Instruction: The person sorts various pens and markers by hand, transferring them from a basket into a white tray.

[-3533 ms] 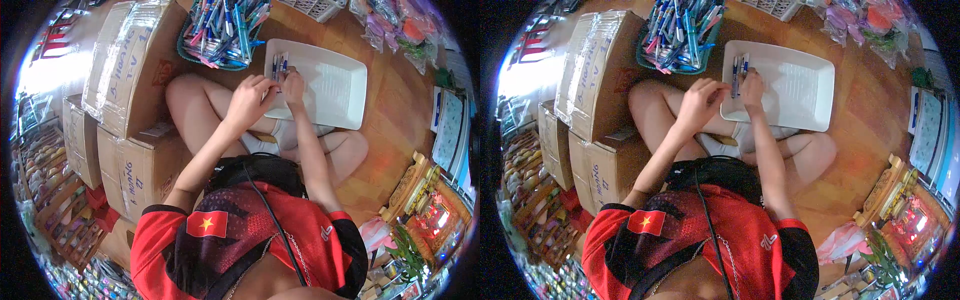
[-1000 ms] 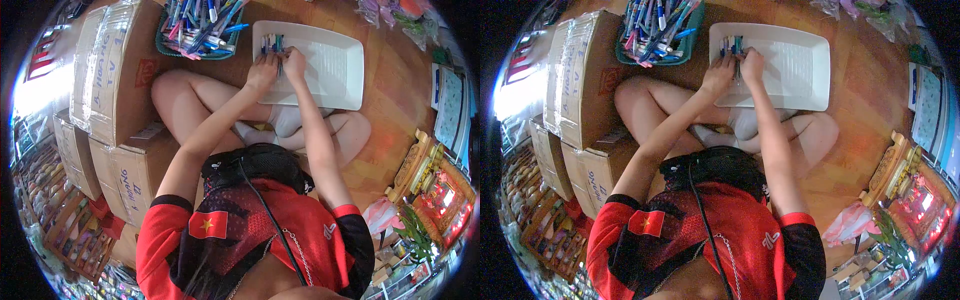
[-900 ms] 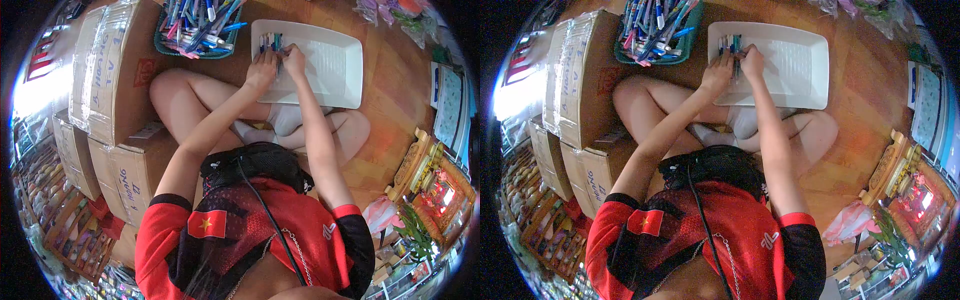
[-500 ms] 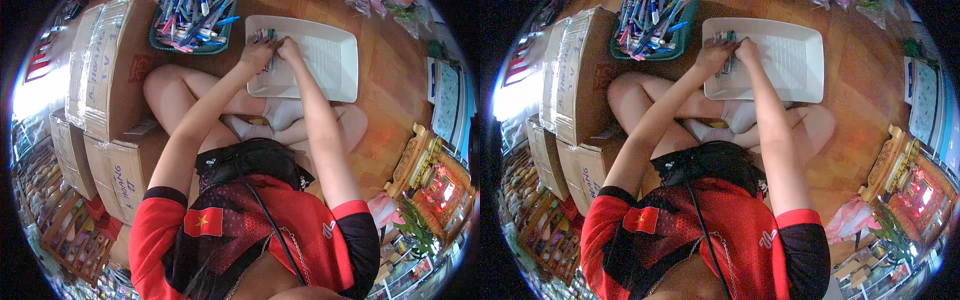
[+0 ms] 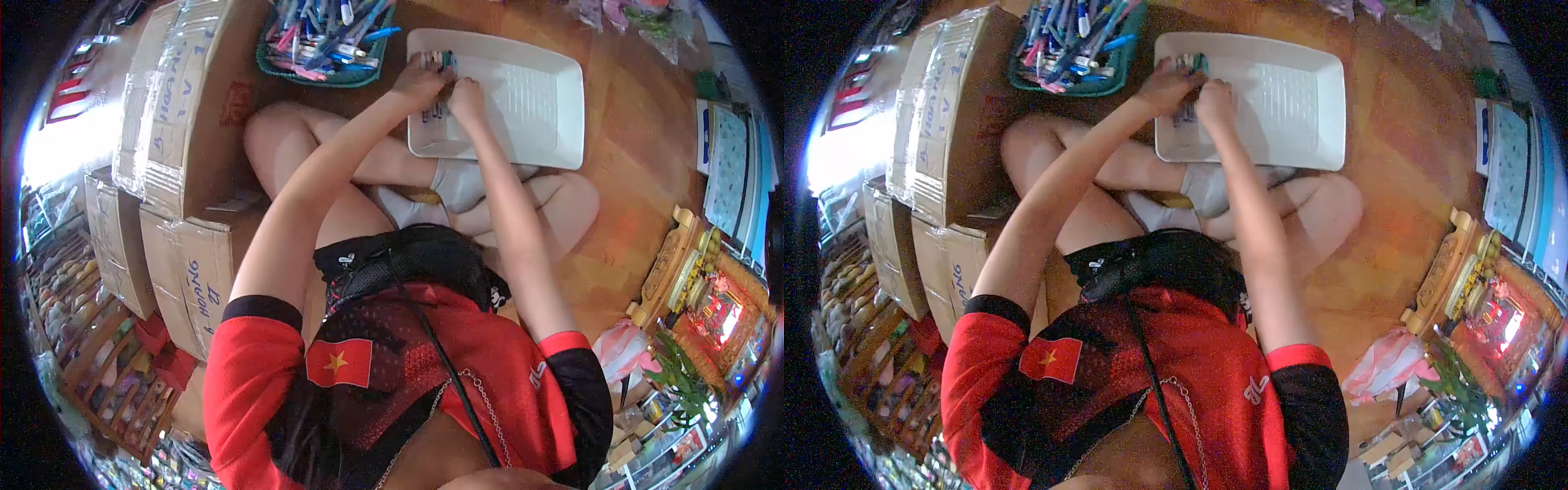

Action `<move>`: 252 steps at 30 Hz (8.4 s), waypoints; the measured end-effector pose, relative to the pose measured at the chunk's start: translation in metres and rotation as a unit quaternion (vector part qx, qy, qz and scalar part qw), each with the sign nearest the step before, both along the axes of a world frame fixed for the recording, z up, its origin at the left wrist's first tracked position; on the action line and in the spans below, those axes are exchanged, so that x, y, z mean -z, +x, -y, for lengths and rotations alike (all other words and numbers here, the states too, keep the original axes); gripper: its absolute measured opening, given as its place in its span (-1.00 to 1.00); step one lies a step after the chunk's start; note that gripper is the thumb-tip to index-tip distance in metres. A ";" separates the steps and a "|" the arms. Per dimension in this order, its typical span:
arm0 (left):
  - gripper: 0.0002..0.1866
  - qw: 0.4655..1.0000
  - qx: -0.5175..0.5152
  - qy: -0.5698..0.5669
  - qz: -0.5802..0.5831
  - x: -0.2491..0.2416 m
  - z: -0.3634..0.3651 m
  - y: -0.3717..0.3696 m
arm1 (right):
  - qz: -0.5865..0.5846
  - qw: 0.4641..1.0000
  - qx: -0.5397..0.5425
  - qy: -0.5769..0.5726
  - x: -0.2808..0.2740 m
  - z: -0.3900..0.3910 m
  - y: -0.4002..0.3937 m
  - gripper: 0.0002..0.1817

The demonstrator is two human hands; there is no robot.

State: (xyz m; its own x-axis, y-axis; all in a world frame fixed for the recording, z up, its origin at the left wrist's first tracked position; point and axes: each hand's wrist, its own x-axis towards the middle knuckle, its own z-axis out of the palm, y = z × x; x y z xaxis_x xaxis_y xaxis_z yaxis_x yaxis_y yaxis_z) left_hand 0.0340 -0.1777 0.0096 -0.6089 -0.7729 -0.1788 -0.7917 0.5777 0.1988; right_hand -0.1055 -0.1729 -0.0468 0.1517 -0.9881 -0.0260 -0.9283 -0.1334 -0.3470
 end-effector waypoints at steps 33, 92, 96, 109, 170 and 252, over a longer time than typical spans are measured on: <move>-0.81 0.797 -0.347 0.052 -0.491 -0.071 -0.061 -0.032 | 0.244 0.961 0.133 0.017 -0.131 -0.089 -0.001 -0.79; -0.69 0.850 -0.342 0.132 -0.378 0.002 -0.031 -0.028 | 0.259 0.953 0.146 0.059 -0.063 -0.052 -0.028 -0.72; -0.71 0.917 -0.292 0.033 -0.268 0.014 -0.030 -0.024 | 0.201 0.965 0.166 0.040 -0.026 -0.021 -0.022 -0.75; -0.79 0.929 -0.254 0.008 -0.268 -0.029 -0.044 -0.025 | 0.200 0.976 0.083 -0.036 -0.018 -0.020 -0.011 -0.67; -0.41 0.982 -0.125 -0.090 -0.110 0.004 -0.035 -0.023 | 0.191 0.973 0.104 0.080 -0.046 0.004 -0.046 -0.69; -0.71 0.897 -0.314 -0.310 -0.024 -0.155 0.005 0.143 | 0.418 0.903 0.069 0.074 -0.089 -0.090 -0.030 -0.77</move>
